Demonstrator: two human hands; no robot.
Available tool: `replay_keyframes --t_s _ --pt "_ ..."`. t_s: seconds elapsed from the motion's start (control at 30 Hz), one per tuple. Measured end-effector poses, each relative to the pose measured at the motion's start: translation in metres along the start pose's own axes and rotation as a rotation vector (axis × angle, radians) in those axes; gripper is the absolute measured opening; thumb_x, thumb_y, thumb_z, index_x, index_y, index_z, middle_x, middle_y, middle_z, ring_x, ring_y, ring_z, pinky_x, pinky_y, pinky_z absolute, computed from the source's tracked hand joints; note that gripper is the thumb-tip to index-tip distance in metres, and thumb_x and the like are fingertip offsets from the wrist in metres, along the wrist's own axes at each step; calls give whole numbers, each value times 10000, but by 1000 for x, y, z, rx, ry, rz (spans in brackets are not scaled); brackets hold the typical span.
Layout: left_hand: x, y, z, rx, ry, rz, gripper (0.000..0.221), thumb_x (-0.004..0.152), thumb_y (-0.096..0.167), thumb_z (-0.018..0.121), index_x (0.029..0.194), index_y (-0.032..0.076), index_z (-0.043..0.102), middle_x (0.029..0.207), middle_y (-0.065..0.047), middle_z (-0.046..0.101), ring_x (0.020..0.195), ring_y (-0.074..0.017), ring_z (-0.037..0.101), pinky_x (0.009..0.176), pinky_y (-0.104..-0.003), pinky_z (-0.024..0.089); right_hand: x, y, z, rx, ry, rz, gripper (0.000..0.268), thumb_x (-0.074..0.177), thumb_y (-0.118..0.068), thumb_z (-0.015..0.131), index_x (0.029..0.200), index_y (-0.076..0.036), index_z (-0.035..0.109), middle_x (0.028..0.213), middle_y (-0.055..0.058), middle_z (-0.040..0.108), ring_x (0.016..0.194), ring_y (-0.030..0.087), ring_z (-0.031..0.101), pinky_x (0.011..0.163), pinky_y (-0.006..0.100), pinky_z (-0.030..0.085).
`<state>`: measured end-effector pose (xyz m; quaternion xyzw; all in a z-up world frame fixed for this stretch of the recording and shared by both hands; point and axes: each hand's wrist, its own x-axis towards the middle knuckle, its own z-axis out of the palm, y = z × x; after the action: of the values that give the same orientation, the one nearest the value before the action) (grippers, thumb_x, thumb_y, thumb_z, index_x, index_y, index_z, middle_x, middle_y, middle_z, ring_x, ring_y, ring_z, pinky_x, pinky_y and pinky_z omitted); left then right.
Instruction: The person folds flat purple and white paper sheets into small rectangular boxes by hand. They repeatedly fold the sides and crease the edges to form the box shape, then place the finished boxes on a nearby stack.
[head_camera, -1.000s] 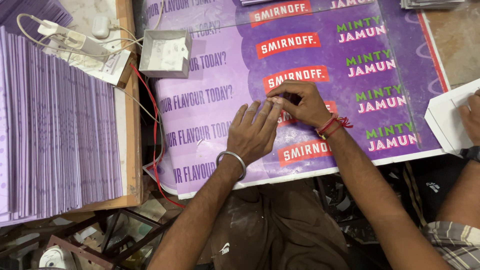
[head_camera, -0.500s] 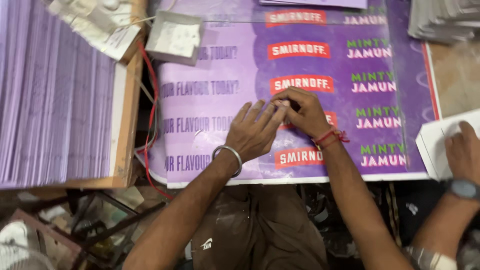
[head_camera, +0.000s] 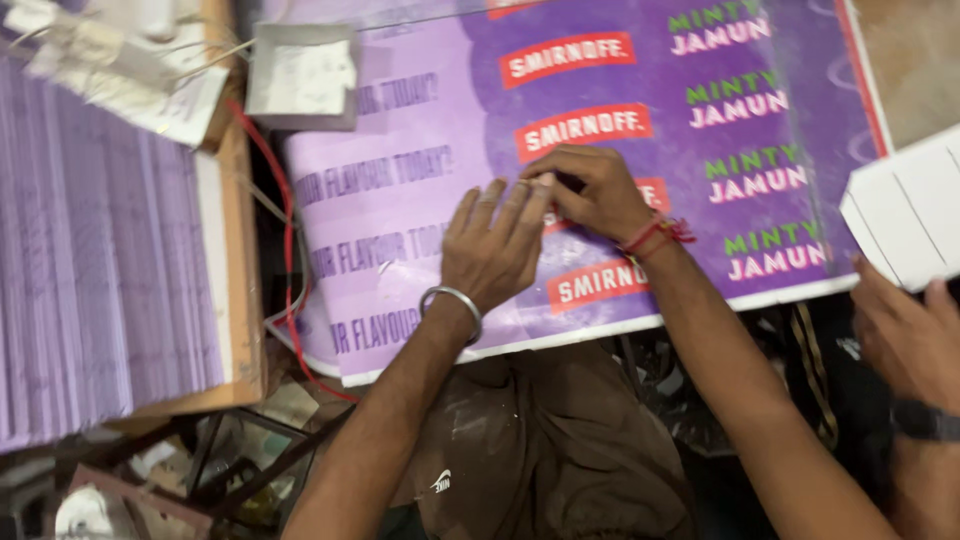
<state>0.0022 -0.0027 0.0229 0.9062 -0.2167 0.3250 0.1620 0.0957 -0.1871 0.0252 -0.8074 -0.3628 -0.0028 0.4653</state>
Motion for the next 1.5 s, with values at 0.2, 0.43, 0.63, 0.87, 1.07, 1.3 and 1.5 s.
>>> replay_keyframes --t_s 0.2,0.43,0.63,0.87,1.07,1.3,1.5 --pt "7 0 -3 -11 -20 2 527 956 165 700 1449 47 553 1172 -144 682 1118 -349 668 1005 -491 525 4 -10 -1 -60 -3 -16 111 925 -80 668 992 -50 751 861 80 736 696 192 715 625 315 553" --pt "7 2 0 -1 -38 -5 540 917 176 719 1417 41 562 1144 -142 684 1101 -334 666 1003 -493 517 3 -14 -1 -154 19 -33 93 888 -151 709 941 -88 752 818 66 722 641 213 673 576 341 518" --pt "9 1 0 1 -18 -25 546 871 158 723 1384 27 585 1048 -135 658 1052 -336 666 995 -491 520 5 -21 0 -168 34 -68 97 882 -171 706 888 -75 709 760 81 663 643 243 650 577 364 497" --pt "10 -1 3 47 -35 -25 490 881 -30 675 1364 52 649 843 -91 548 891 -273 633 838 -413 530 -1 -8 -3 -113 26 -16 136 903 -187 618 918 -54 644 747 92 618 668 285 624 606 421 465" --pt "11 0 -5 27 -40 31 445 852 -16 662 1290 63 688 892 -69 593 920 -239 646 835 -384 529 -6 19 -1 -179 200 70 200 1052 -215 550 1019 -62 675 909 120 656 904 310 651 830 455 496" --pt "13 0 -7 19 -43 13 409 813 2 650 1216 55 695 997 -61 679 859 -218 625 781 -366 511 -3 25 -3 -59 265 51 505 985 -281 711 1372 16 581 1324 225 642 1291 342 579 1067 434 442" --pt "10 -1 -2 43 -54 -40 404 815 56 679 1218 62 710 905 -51 635 808 -222 603 730 -371 493 -6 22 -4 2 255 25 575 893 -217 855 1355 -93 535 1528 240 512 1445 354 517 1178 441 439"
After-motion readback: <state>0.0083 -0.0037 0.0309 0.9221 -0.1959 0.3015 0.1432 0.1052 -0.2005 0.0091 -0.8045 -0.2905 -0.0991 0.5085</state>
